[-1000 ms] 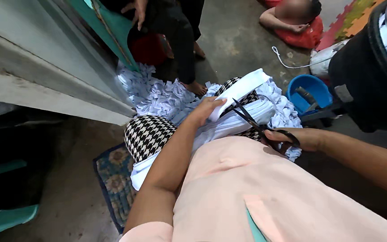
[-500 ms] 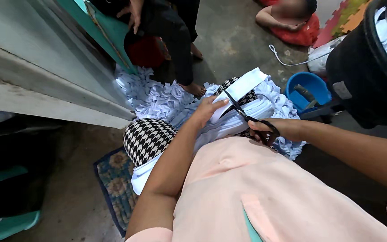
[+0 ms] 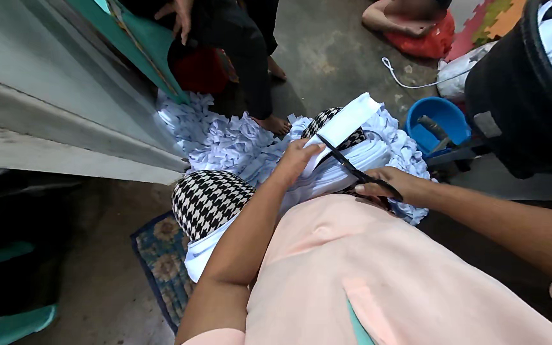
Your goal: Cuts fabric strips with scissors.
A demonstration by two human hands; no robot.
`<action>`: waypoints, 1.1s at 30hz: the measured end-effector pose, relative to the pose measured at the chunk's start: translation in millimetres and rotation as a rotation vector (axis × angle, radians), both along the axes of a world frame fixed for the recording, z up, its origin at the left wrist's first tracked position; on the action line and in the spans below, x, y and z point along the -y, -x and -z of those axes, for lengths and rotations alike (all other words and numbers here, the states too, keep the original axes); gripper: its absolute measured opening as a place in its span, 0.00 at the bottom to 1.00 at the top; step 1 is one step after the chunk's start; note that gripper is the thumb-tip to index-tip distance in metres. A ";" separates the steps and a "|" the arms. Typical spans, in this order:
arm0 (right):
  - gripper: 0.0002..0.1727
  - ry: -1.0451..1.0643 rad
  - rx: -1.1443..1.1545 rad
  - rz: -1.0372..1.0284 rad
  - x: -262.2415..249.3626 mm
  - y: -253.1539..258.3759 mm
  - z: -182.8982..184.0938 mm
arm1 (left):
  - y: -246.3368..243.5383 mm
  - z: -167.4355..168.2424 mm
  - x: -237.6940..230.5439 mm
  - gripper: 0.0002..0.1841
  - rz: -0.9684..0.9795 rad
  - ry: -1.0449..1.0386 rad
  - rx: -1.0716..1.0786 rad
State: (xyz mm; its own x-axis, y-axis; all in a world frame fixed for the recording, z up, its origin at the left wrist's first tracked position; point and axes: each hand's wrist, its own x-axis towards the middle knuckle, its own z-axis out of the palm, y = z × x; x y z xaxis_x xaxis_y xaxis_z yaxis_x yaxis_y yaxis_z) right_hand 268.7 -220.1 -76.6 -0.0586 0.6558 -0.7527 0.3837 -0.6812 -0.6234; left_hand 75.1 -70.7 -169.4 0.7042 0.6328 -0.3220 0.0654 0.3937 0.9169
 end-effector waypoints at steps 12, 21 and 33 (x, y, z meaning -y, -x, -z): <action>0.13 -0.012 0.011 0.062 2.0 -5.6 5.5 | -0.4 1.1 -0.2 0.13 0.014 -0.012 -0.011; 0.19 0.038 0.089 -0.015 -15.6 4.4 -3.9 | 1.6 -9.0 2.8 0.13 0.043 -0.074 -0.035; 0.22 0.120 0.066 -0.059 -24.3 -0.5 -15.8 | -2.2 -8.2 2.6 0.16 0.055 -0.099 -0.069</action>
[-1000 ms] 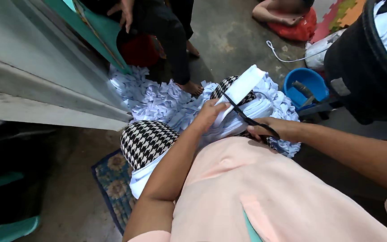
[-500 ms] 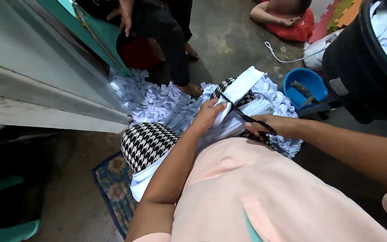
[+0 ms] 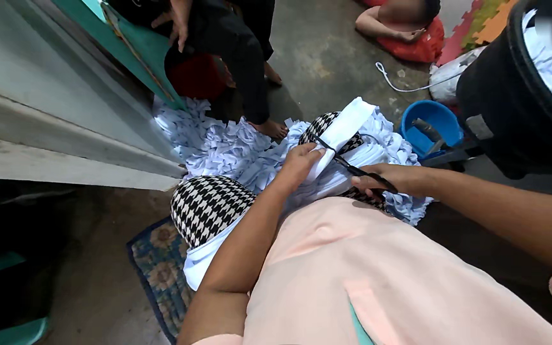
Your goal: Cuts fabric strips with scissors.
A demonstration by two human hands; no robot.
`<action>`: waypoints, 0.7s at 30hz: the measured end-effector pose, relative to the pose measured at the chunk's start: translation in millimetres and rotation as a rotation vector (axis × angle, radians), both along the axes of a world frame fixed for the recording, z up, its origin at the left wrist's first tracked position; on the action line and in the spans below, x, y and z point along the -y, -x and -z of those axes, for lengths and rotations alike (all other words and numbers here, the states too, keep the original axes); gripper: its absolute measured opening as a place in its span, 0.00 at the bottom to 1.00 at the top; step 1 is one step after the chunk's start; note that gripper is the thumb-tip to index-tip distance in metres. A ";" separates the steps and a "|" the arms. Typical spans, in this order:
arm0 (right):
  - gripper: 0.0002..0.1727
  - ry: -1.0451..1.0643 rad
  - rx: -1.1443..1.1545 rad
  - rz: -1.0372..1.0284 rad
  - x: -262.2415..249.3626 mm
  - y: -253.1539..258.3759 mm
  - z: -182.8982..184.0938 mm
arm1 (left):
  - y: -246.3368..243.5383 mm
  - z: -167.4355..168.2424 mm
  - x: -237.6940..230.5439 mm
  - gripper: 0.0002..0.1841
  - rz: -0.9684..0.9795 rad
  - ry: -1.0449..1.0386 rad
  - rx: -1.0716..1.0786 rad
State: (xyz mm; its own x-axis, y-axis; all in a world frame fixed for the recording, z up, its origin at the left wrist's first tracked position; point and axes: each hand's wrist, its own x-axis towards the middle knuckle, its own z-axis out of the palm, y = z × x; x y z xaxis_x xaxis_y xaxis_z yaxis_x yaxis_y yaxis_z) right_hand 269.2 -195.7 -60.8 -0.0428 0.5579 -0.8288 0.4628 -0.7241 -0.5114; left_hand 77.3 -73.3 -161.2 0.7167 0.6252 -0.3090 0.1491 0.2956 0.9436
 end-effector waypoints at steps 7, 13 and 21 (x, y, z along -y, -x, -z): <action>0.13 -0.114 0.054 0.037 12.3 -0.8 7.3 | 3.0 4.8 -3.1 0.15 -0.039 0.013 0.006; 0.25 -0.027 0.048 -0.082 -1.7 2.1 1.1 | 1.0 -2.6 0.6 0.17 0.019 0.020 0.008; 0.15 -0.119 0.076 0.035 4.6 4.7 11.8 | 3.3 7.6 -2.8 0.14 -0.073 0.039 -0.013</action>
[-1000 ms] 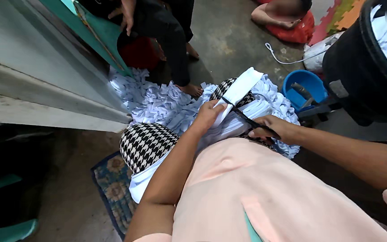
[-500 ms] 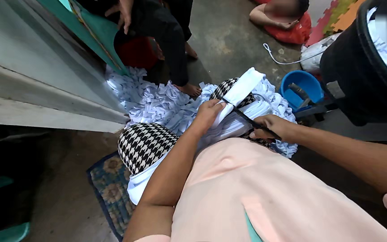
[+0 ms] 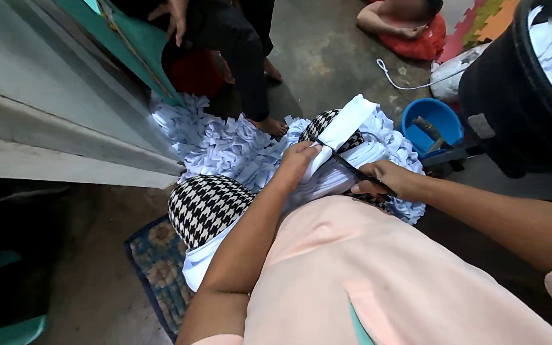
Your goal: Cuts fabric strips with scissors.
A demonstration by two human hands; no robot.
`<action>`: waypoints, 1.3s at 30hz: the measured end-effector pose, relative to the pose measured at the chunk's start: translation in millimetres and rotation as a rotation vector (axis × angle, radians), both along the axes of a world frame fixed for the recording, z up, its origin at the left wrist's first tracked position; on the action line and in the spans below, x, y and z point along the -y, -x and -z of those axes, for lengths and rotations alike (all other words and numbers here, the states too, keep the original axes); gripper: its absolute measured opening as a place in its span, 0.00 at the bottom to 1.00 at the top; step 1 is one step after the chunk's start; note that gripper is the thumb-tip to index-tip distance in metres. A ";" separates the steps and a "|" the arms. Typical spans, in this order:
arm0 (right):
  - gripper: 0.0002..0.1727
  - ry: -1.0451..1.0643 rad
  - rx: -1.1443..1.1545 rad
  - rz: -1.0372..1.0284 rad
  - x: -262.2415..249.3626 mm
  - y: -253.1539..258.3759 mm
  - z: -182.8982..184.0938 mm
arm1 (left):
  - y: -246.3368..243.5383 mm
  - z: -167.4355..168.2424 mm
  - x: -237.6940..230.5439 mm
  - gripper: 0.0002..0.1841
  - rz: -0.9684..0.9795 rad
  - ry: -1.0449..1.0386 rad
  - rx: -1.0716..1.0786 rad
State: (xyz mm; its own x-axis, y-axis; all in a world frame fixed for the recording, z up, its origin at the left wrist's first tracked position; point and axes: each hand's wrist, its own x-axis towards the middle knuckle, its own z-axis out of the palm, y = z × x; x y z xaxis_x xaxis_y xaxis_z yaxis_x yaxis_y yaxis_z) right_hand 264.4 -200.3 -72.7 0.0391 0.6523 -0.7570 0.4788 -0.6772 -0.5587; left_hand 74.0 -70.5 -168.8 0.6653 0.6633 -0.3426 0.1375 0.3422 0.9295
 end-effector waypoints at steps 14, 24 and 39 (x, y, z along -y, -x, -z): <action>0.15 0.014 -0.047 0.033 -1.8 -4.8 10.3 | 2.5 -0.5 -2.4 0.14 0.069 -0.016 -0.005; 0.16 -0.087 0.007 -0.109 14.4 -17.7 17.6 | 9.9 -0.2 -9.6 0.14 0.045 0.020 0.010; 0.41 -0.026 0.328 -0.550 31.4 -29.2 -14.6 | 10.0 13.4 -20.0 0.31 0.058 0.041 -0.113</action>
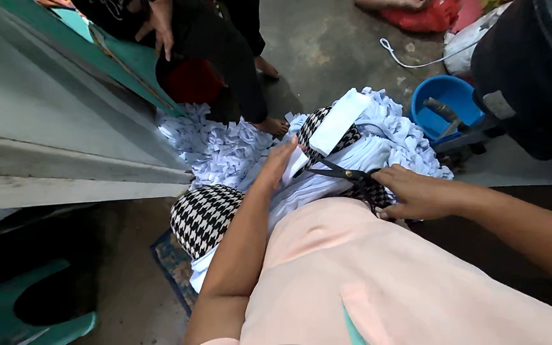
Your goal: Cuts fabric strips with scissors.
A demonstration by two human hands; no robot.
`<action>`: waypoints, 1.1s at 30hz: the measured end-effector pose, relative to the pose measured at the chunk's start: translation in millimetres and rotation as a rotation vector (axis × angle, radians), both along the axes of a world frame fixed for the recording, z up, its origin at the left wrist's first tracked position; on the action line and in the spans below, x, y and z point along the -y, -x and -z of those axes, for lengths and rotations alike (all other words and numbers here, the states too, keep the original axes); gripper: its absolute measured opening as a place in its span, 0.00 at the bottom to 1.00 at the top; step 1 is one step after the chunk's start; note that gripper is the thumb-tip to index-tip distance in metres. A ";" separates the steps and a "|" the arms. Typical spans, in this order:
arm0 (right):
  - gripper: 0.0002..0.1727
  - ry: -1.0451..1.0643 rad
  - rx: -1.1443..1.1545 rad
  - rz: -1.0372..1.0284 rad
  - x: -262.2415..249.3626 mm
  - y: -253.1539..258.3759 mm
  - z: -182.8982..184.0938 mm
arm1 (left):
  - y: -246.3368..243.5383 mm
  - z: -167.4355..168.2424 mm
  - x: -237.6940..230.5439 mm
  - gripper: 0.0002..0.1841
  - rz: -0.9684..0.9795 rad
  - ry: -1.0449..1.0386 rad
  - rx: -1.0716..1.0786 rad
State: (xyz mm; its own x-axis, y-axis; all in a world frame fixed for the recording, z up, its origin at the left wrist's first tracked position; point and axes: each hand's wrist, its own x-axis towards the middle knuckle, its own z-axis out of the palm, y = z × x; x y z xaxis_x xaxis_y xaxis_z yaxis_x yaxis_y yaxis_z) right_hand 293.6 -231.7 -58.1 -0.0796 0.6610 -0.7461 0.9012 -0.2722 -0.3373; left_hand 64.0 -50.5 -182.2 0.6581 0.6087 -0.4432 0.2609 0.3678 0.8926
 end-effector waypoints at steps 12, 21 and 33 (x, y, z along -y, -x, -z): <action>0.56 -0.897 0.056 0.045 -42.0 -7.3 3.4 | 0.9 4.2 13.3 0.36 0.039 0.152 0.056; 0.79 -0.795 0.206 0.040 -134.4 2.4 54.1 | 3.1 7.0 13.4 0.33 0.013 0.138 0.026; 0.72 -0.754 0.195 0.062 -124.5 6.1 72.4 | -2.7 7.0 15.8 0.30 -0.004 0.163 0.013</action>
